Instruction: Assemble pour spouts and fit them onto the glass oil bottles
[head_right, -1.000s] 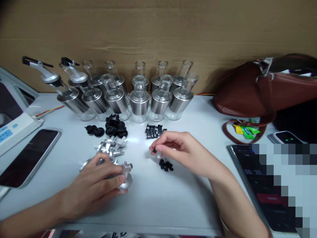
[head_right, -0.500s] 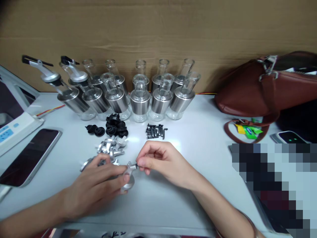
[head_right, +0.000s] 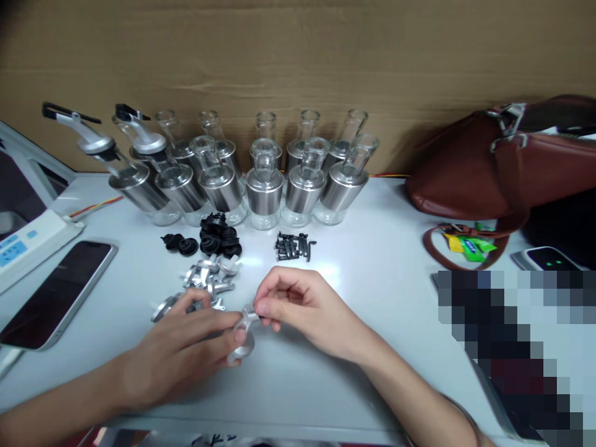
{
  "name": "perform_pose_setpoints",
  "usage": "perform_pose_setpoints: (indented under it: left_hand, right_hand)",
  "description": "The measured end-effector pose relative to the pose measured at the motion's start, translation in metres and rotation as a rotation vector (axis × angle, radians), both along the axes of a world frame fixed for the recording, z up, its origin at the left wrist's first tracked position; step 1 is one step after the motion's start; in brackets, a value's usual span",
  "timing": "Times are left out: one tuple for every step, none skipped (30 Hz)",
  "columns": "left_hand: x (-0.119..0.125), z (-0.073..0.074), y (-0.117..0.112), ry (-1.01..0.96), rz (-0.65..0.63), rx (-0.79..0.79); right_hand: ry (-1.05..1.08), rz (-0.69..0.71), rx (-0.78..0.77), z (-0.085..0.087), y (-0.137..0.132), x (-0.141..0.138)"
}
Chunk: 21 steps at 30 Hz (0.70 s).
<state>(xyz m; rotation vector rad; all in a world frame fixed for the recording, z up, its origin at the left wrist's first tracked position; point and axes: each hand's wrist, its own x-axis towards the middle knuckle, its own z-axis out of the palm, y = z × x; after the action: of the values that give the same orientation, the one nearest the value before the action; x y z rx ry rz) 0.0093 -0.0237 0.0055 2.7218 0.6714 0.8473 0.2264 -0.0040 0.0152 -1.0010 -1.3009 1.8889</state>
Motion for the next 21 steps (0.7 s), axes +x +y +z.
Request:
perform_pose_setpoints:
  left_hand:
    - [-0.0005, 0.0002, 0.0001, -0.005, 0.002, -0.003]
    - [-0.0010, 0.0007, 0.0003, -0.009, 0.005, -0.011]
    - [-0.0015, 0.0016, 0.0004, -0.010, 0.006, -0.018]
    - [-0.0020, 0.0027, 0.0006, -0.010, 0.005, -0.024]
    - [-0.0023, 0.0040, 0.0009, -0.011, 0.003, -0.025]
    - [-0.0026, 0.0052, 0.0010, -0.011, 0.001, -0.024]
    - [-0.0027, 0.0064, 0.0012, -0.009, 0.002, -0.022]
    - [-0.0027, 0.0073, 0.0012, -0.007, 0.001, -0.018]
    - [-0.0026, 0.0079, 0.0013, -0.005, 0.000, -0.016]
    - [-0.0023, 0.0083, 0.0012, -0.001, 0.003, -0.017]
    - [-0.0019, 0.0085, 0.0011, -0.001, 0.003, -0.017]
    - [-0.0015, 0.0085, 0.0010, -0.002, 0.000, -0.017]
    - [-0.0009, 0.0084, 0.0009, -0.008, -0.003, -0.016]
    - [-0.0004, 0.0083, 0.0008, -0.015, -0.004, -0.019]
    - [0.0002, 0.0082, 0.0007, -0.025, -0.004, -0.021]
    - [0.0006, 0.0081, 0.0007, -0.032, -0.007, -0.021]
    - [0.0010, 0.0081, 0.0007, -0.035, -0.008, -0.017]
    - [0.0012, 0.0082, 0.0006, -0.034, -0.008, -0.015]
    - [0.0013, 0.0084, 0.0005, -0.035, -0.008, -0.014]
    - [0.0013, 0.0086, 0.0004, -0.033, -0.012, -0.013]
    - [0.0013, 0.0087, 0.0002, -0.032, -0.013, -0.016]
  right_hand:
    - [0.019, 0.007, 0.001, -0.0005, 0.0002, 0.0006]
    - [0.051, 0.018, -0.001, -0.0011, 0.0005, 0.0014]
    - [0.088, 0.033, -0.012, -0.0018, 0.0006, 0.0023]
    - [0.130, 0.051, -0.029, -0.0026, 0.0007, 0.0032]
    - [0.174, 0.068, -0.050, -0.0034, 0.0007, 0.0040]
    - [0.213, 0.088, -0.075, -0.0042, 0.0006, 0.0047]
    - [0.241, 0.108, -0.099, -0.0049, 0.0005, 0.0050]
    - [0.260, 0.128, -0.121, -0.0056, 0.0004, 0.0052]
    - [0.267, 0.151, -0.142, -0.0061, 0.0003, 0.0051]
    - [0.267, 0.180, -0.157, -0.0065, 0.0003, 0.0049]
    - [0.260, 0.207, -0.171, -0.0068, 0.0003, 0.0047]
    - [0.250, 0.229, -0.183, -0.0069, 0.0003, 0.0044]
    - [0.243, 0.248, -0.190, -0.0069, 0.0003, 0.0042]
    - [0.239, 0.261, -0.195, -0.0068, 0.0002, 0.0040]
    - [0.243, 0.270, -0.200, -0.0066, 0.0002, 0.0039]
    - [0.254, 0.281, -0.204, -0.0065, 0.0000, 0.0039]
    - [0.267, 0.297, -0.211, -0.0064, -0.0001, 0.0039]
    - [0.282, 0.316, -0.216, -0.0064, -0.0001, 0.0040]
    - [0.292, 0.333, -0.222, -0.0064, -0.0001, 0.0042]
    - [0.298, 0.346, -0.228, -0.0063, 0.0000, 0.0043]
    - [0.297, 0.356, -0.232, -0.0063, 0.0002, 0.0044]
